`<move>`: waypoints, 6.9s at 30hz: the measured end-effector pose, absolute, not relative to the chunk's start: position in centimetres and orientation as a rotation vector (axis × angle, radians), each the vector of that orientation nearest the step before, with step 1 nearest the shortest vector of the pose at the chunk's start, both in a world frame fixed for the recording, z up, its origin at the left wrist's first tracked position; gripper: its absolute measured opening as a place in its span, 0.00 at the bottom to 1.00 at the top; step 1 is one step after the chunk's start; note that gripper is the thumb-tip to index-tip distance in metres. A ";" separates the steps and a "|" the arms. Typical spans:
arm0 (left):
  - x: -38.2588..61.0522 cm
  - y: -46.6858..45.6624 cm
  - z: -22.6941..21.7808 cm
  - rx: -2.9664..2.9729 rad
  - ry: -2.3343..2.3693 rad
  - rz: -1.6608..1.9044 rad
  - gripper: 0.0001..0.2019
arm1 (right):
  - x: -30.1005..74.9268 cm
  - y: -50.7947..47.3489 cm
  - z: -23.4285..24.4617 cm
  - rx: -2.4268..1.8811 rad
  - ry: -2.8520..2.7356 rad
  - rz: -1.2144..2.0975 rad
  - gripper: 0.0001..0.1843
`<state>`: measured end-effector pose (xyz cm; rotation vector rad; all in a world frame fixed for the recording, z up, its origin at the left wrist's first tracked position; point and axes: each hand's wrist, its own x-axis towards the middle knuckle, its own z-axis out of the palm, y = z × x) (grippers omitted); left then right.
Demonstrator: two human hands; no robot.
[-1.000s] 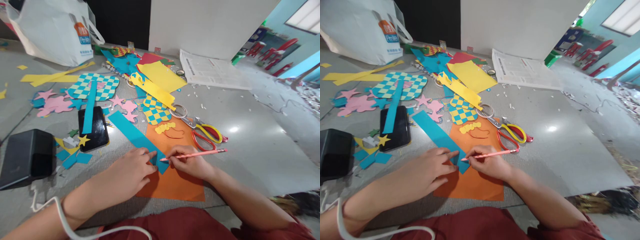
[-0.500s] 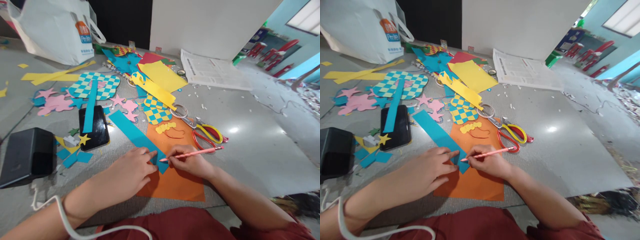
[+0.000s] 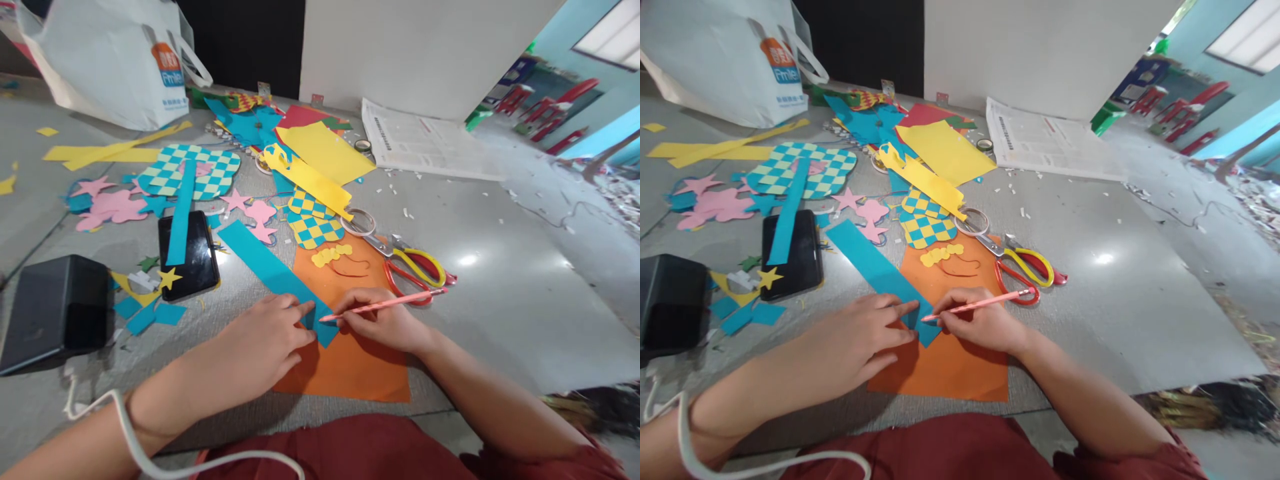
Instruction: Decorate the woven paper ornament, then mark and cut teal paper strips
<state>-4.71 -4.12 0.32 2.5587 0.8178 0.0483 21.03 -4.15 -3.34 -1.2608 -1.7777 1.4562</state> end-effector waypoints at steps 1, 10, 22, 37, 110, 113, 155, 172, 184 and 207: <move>-4.7 -4.1 0.3 2.558 0.820 0.044 0.07 | 21.1 -4.2 -3.4 -1.252 -1.765 1.472 0.04; -4.8 -4.2 0.3 2.557 0.820 0.014 0.09 | 21.7 -4.1 -4.0 -1.248 -1.807 1.411 0.05; -4.7 -4.1 0.3 2.561 0.816 0.027 0.08 | 21.6 -4.2 -3.8 -1.256 -1.845 1.357 0.06; -4.8 -4.2 0.0 2.565 0.824 0.038 0.08 | 21.7 -4.2 -4.2 -1.284 -1.913 1.294 0.06; -4.9 -4.2 -0.6 2.592 0.792 0.096 0.05 | 20.6 -4.2 -4.1 -1.264 -1.851 1.379 0.05; -4.8 -4.2 -0.4 2.581 0.797 0.058 0.06 | 20.6 -4.3 -4.2 -1.253 -1.859 1.368 0.05; -5.0 -4.3 -0.7 2.588 0.805 0.090 0.06 | 20.6 -4.6 -4.1 -1.275 -1.876 1.225 0.07; -4.8 -4.2 -0.3 2.581 0.815 0.054 0.05 | 20.5 -4.7 -4.4 -1.252 -1.846 1.272 0.06; -4.7 -4.2 -0.4 2.589 0.814 0.054 0.05 | 20.5 -4.7 -4.4 -1.259 -1.854 1.287 0.06; -4.7 -4.2 0.1 2.576 0.808 0.051 0.04 | 20.3 -4.7 -4.1 -1.286 -1.860 1.305 0.06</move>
